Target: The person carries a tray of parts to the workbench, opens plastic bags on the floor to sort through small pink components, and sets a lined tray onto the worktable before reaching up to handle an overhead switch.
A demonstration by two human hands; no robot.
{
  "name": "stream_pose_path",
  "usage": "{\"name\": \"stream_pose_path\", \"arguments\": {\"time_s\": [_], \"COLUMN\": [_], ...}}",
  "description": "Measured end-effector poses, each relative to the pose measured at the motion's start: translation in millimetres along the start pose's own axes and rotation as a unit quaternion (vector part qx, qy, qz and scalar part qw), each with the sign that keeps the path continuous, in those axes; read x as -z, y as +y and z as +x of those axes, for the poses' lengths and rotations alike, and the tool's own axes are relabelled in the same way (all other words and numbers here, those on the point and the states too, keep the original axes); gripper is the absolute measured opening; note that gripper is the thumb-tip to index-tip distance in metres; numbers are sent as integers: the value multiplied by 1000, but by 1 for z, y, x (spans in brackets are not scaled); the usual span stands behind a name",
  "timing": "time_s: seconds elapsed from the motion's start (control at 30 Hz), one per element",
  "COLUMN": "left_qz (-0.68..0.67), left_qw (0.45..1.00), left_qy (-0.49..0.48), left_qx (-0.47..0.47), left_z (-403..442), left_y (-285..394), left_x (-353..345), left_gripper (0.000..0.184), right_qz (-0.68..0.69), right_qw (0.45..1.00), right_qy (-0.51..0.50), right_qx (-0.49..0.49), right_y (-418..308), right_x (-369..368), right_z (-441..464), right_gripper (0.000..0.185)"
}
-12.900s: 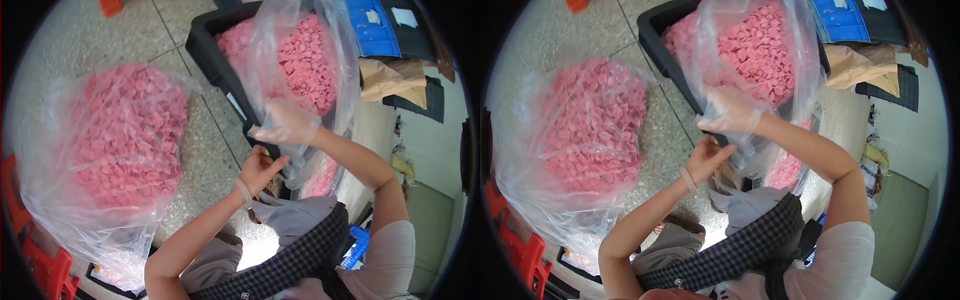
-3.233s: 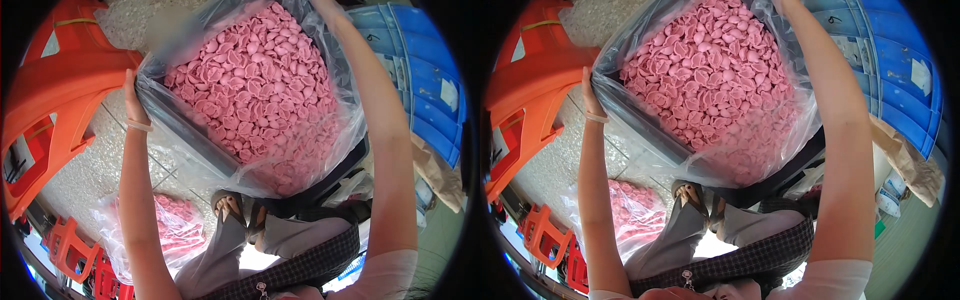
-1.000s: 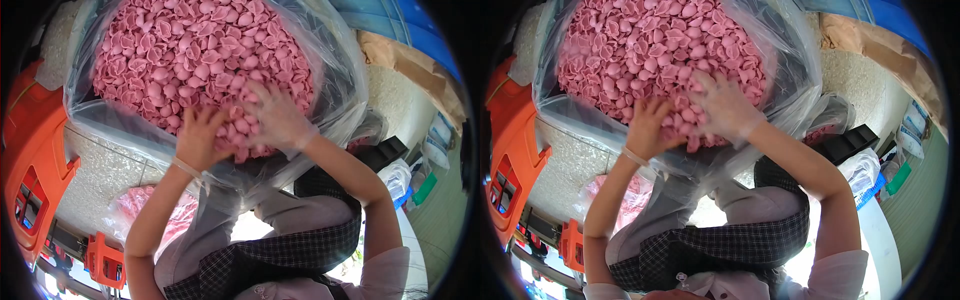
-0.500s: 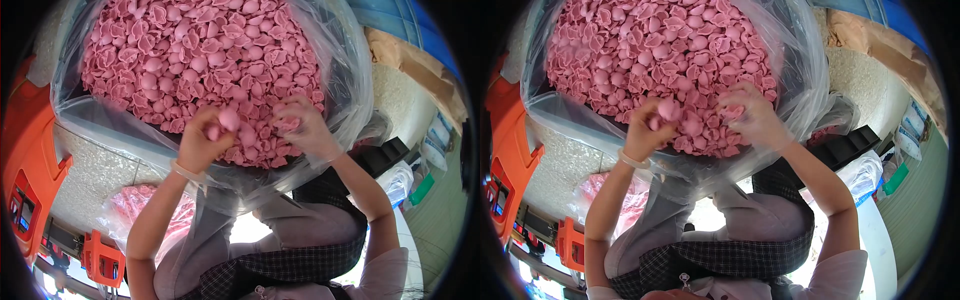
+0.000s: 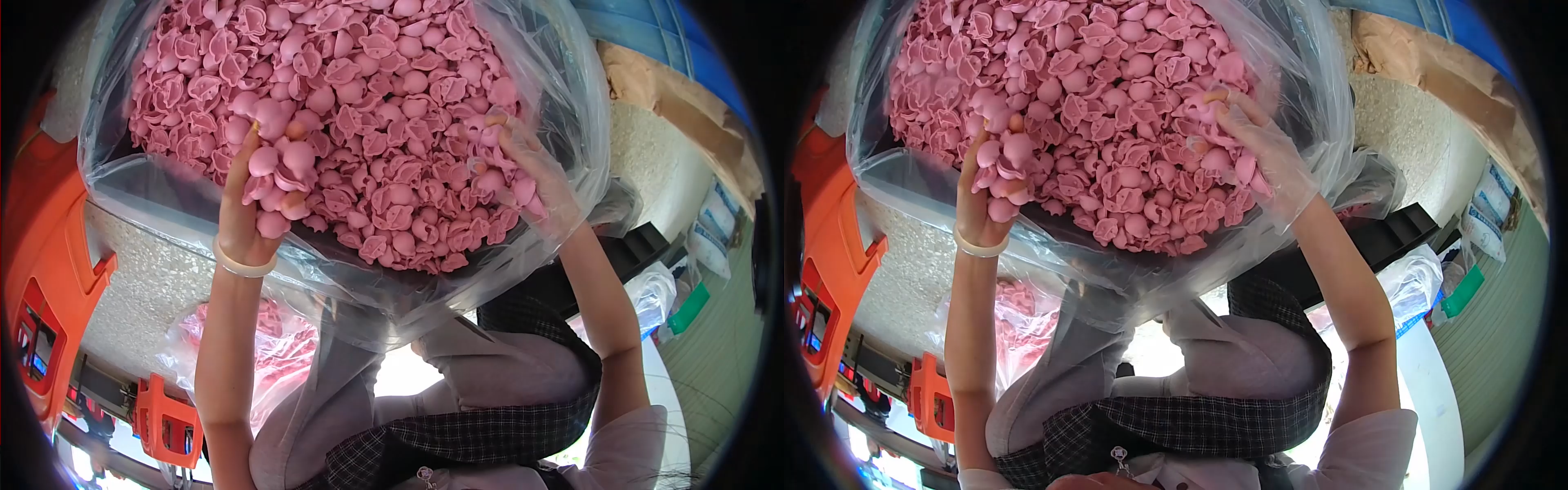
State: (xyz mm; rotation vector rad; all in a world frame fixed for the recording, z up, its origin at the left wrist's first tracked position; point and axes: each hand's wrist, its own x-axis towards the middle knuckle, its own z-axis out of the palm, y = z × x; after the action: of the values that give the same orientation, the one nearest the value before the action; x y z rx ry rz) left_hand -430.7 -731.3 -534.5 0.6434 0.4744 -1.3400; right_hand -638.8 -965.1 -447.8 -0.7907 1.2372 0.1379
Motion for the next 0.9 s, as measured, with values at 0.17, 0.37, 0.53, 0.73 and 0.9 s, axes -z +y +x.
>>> {"name": "stream_pose_path", "arguments": {"time_s": [0.17,0.37,0.53,0.73,0.9], "left_qz": [38,114,90,636,780], "left_qw": [997,983,981,674,369], "left_qy": [-32,2,-82,109,172], "left_qx": [-53,-144,-153,-360,-475], "left_z": [-1,-8,-10,-12,20], "left_y": [10,13,21,34,85], "left_x": [5,-12,-13,-28,0], "left_gripper": [45,51,60,45,50], "right_qz": [-9,-1,-147,-563,-524], "right_qw": [1000,999,983,745,654], "right_qy": [-17,-15,24,-25,-72], "right_qx": [23,37,104,356,541], "right_y": [2,-3,-2,-11,-48], "right_x": [13,9,-1,-23,-99], "right_z": [4,1,-5,3,73], "right_gripper": [28,30,29,27,25]}}
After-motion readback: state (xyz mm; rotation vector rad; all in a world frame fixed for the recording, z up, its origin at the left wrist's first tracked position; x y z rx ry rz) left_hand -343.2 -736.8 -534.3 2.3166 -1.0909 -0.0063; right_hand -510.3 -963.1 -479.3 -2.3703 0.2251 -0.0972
